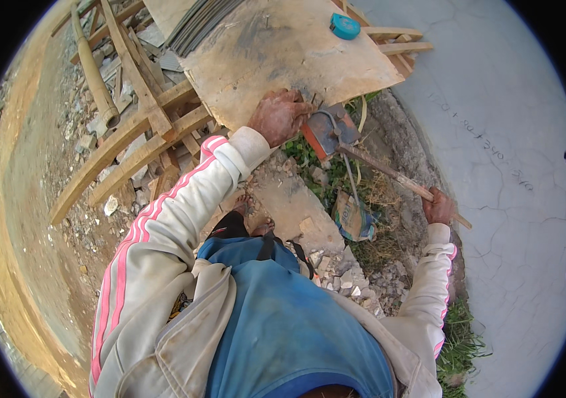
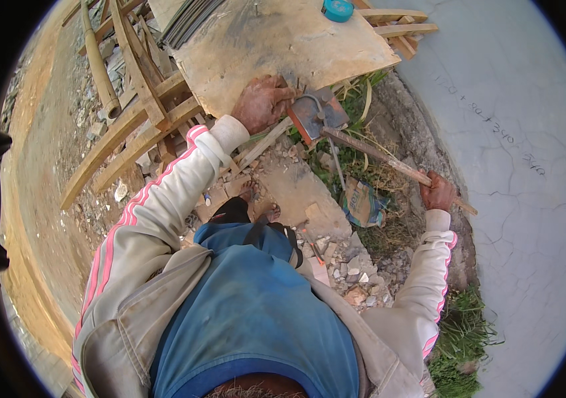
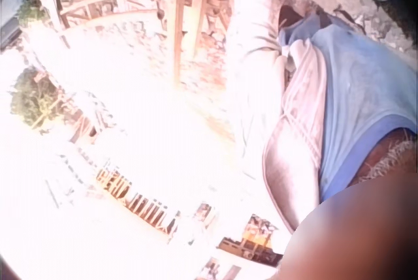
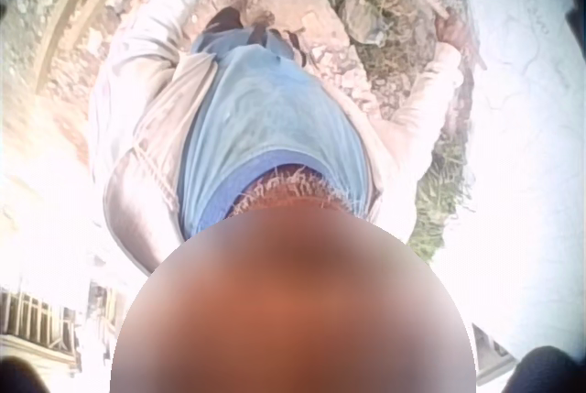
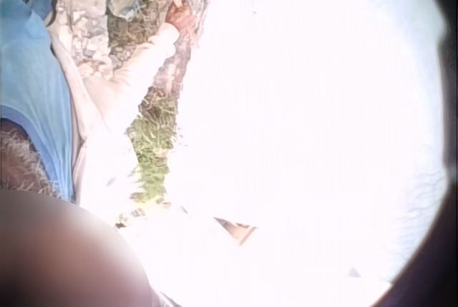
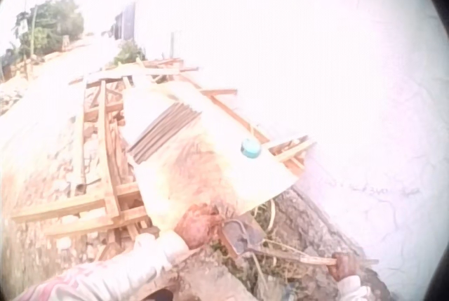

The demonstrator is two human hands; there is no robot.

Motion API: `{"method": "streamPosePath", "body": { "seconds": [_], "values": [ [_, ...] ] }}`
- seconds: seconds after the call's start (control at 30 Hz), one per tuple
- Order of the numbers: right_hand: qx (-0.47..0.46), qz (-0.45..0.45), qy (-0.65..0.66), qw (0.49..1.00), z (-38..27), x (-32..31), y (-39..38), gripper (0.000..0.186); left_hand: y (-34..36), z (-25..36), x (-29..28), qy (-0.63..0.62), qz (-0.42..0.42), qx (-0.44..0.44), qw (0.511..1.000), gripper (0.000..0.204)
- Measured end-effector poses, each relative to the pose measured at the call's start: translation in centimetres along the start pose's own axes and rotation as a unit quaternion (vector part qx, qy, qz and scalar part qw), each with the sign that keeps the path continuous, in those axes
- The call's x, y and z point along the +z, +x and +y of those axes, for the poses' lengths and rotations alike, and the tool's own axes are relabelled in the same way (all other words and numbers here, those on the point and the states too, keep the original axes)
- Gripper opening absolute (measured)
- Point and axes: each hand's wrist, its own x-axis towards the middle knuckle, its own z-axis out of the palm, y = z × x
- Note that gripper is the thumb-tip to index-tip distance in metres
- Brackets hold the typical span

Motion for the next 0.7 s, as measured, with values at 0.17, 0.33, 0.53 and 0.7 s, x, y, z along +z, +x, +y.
{"method": "streamPosePath", "body": {
  "seconds": [0.17, 0.33, 0.53, 0.7],
  "values": [
    [0.039, -0.030, -0.018, 0.999, -0.5, 0.2, -0.5, 0.040, -0.1, 0.0, 0.2, -0.012, 0.034, 0.006, 0.999, 0.025],
    [0.106, -0.142, -0.023, 0.984, -1.3, -0.6, -0.5, 0.030, 0.1, -0.5, 0.6, -0.023, 0.037, 0.018, 0.999, 0.022],
    [0.123, -0.091, -0.057, 0.987, -3.0, -3.5, -2.3, 0.024, 0.1, -1.0, 0.7, -0.044, 0.020, 0.024, 0.999, 0.026],
    [0.185, -0.047, -0.079, 0.978, -6.9, -4.3, -8.4, 0.021, 0.0, -0.9, 0.7, -0.038, 0.035, 0.025, 0.998, 0.025]
  ]
}}
